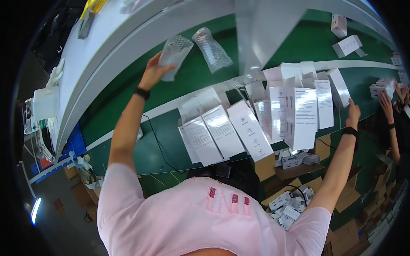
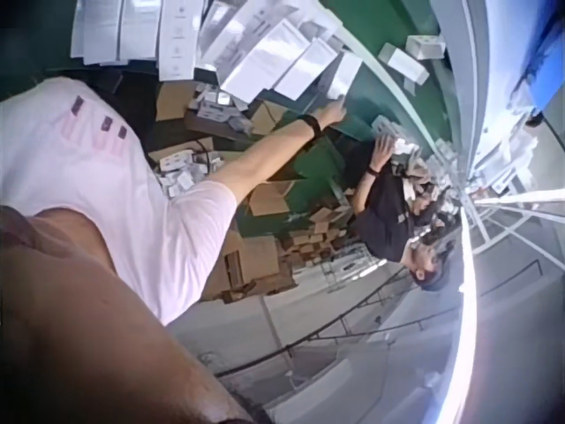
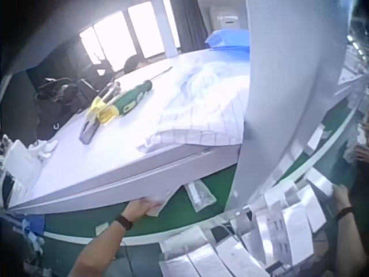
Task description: Packaging electronic components into boxes with bubble wrap and manuals on a production line.
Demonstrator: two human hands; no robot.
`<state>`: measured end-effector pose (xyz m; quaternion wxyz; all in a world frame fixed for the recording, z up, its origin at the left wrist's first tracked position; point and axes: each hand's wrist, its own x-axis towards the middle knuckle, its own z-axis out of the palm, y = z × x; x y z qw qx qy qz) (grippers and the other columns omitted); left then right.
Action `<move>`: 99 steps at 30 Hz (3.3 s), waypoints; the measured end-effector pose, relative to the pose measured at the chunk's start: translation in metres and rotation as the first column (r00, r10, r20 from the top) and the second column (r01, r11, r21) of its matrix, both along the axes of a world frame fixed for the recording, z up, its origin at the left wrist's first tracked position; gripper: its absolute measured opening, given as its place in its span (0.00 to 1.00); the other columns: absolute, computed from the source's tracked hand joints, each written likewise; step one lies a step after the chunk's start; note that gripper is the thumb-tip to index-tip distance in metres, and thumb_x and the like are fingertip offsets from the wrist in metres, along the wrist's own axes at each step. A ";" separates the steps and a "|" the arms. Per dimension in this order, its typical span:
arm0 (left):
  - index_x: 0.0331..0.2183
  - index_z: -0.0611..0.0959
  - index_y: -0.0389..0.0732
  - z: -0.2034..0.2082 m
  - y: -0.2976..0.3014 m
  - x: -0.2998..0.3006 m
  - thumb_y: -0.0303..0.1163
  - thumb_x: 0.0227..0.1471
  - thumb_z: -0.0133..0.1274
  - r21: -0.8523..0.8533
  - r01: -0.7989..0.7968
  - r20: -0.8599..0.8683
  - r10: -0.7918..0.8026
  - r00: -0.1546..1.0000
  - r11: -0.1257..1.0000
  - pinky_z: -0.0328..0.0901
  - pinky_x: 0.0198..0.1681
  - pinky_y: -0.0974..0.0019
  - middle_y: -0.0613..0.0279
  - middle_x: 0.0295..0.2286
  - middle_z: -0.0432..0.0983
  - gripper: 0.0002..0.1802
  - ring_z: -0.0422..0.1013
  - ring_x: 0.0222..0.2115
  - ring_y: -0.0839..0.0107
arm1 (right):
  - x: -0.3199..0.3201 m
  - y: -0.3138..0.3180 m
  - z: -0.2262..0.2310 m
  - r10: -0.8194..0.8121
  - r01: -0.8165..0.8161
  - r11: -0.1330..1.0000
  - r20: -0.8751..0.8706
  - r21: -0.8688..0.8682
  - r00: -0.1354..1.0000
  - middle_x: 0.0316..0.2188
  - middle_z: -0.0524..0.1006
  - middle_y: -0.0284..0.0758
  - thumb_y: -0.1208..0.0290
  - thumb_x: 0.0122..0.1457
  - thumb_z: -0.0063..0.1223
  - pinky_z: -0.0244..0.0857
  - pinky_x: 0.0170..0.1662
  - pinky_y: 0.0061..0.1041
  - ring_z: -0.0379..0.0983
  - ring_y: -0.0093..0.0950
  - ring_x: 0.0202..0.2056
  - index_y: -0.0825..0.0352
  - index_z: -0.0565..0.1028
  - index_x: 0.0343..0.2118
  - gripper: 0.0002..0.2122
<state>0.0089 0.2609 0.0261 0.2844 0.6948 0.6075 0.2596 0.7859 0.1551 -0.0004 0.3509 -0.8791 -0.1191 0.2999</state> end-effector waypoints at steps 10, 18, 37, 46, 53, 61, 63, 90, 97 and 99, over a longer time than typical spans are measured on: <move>0.45 0.79 0.35 0.135 -0.133 0.052 0.31 0.30 0.71 0.221 0.138 0.357 -0.211 0.910 0.966 0.67 0.43 0.65 0.56 0.40 0.75 0.35 0.72 0.39 0.67 | -0.430 -0.088 0.262 0.522 -0.979 -0.083 0.845 0.187 0.117 0.45 0.74 0.51 0.74 0.52 0.60 0.68 0.46 0.27 0.74 0.41 0.42 0.73 0.73 0.43 0.15; 0.42 0.79 0.35 0.138 -0.163 0.027 0.27 0.30 0.70 0.101 0.200 0.594 -0.220 0.774 0.975 0.66 0.45 0.67 0.60 0.41 0.76 0.30 0.72 0.40 0.72 | -0.521 -0.076 0.241 0.572 -0.902 -0.303 0.816 0.308 0.086 0.45 0.71 0.46 0.83 0.46 0.60 0.68 0.31 0.23 0.72 0.25 0.26 0.70 0.73 0.47 0.22; 0.40 0.79 0.33 0.131 -0.112 0.027 0.27 0.44 0.63 -0.301 0.293 0.622 -0.046 0.781 0.908 0.67 0.40 0.69 0.64 0.34 0.78 0.19 0.73 0.34 0.77 | -0.490 -0.086 0.198 0.645 -0.846 0.047 0.630 0.532 0.432 0.54 0.66 0.53 0.80 0.48 0.61 0.74 0.41 0.27 0.72 0.42 0.46 0.76 0.68 0.52 0.26; 0.38 0.80 0.36 0.156 -0.171 0.066 0.24 0.37 0.67 -0.223 0.496 0.699 -0.217 0.681 0.839 0.66 0.38 0.71 0.64 0.33 0.78 0.21 0.73 0.34 0.77 | -0.498 -0.107 0.230 0.599 -0.921 -0.066 0.753 0.384 0.272 0.30 0.70 0.33 0.81 0.37 0.58 0.61 0.22 0.19 0.67 0.25 0.25 0.65 0.80 0.37 0.19; 0.41 0.79 0.34 0.174 -0.212 0.048 0.26 0.42 0.65 -0.289 0.472 0.848 -0.006 0.530 0.833 0.67 0.40 0.69 0.62 0.35 0.79 0.21 0.74 0.35 0.75 | -0.514 -0.115 0.227 0.601 -0.853 -0.076 0.707 0.516 0.374 0.40 0.67 0.38 0.74 0.42 0.61 0.63 0.32 0.24 0.66 0.30 0.36 0.68 0.72 0.47 0.25; 0.44 0.78 0.32 0.143 -0.268 0.043 0.38 0.45 0.64 -0.486 0.654 0.771 -0.067 0.633 0.580 0.65 0.46 0.67 0.57 0.38 0.77 0.27 0.72 0.40 0.70 | -0.515 -0.159 0.152 0.824 -0.426 0.515 -0.567 0.744 0.007 0.40 0.75 0.39 0.50 0.36 0.73 0.66 0.49 0.30 0.72 0.30 0.42 0.71 0.56 0.60 0.51; 0.43 0.79 0.31 0.116 -0.271 0.031 0.40 0.50 0.60 -0.411 0.597 0.651 -0.237 0.721 0.689 0.65 0.45 0.69 0.58 0.37 0.77 0.24 0.72 0.39 0.71 | -0.503 -0.171 0.122 0.738 -0.263 0.669 -0.661 0.695 0.132 0.35 0.75 0.37 0.53 0.43 0.68 0.68 0.45 0.29 0.73 0.30 0.35 0.71 0.66 0.51 0.36; 0.44 0.75 0.31 0.072 -0.284 -0.013 0.38 0.61 0.37 -0.778 0.010 0.598 0.735 0.320 0.629 0.71 0.41 0.61 0.49 0.42 0.75 0.21 0.74 0.41 0.63 | -0.544 -0.144 0.152 0.649 -0.746 0.452 -0.754 0.489 -0.101 0.41 0.76 0.34 0.73 0.51 0.58 0.63 0.48 0.21 0.71 0.22 0.41 0.72 0.71 0.51 0.23; 0.48 0.73 0.31 0.038 -0.334 -0.040 0.47 0.57 0.41 -0.612 0.538 0.430 0.815 -0.390 0.580 0.71 0.42 0.51 0.43 0.41 0.74 0.29 0.75 0.37 0.53 | -0.573 -0.148 0.141 0.648 -0.746 0.571 -0.746 0.344 0.153 0.36 0.78 0.31 0.63 0.56 0.58 0.67 0.42 0.20 0.73 0.20 0.37 0.68 0.75 0.44 0.17; 0.47 0.73 0.29 0.003 -0.338 -0.060 0.44 0.58 0.42 -0.736 0.342 0.527 0.812 -0.252 0.584 0.70 0.43 0.50 0.43 0.38 0.75 0.27 0.74 0.35 0.53 | -0.564 -0.143 0.122 0.629 -0.630 0.707 -0.694 0.322 0.351 0.35 0.78 0.33 0.61 0.57 0.57 0.69 0.40 0.21 0.75 0.22 0.36 0.69 0.74 0.45 0.18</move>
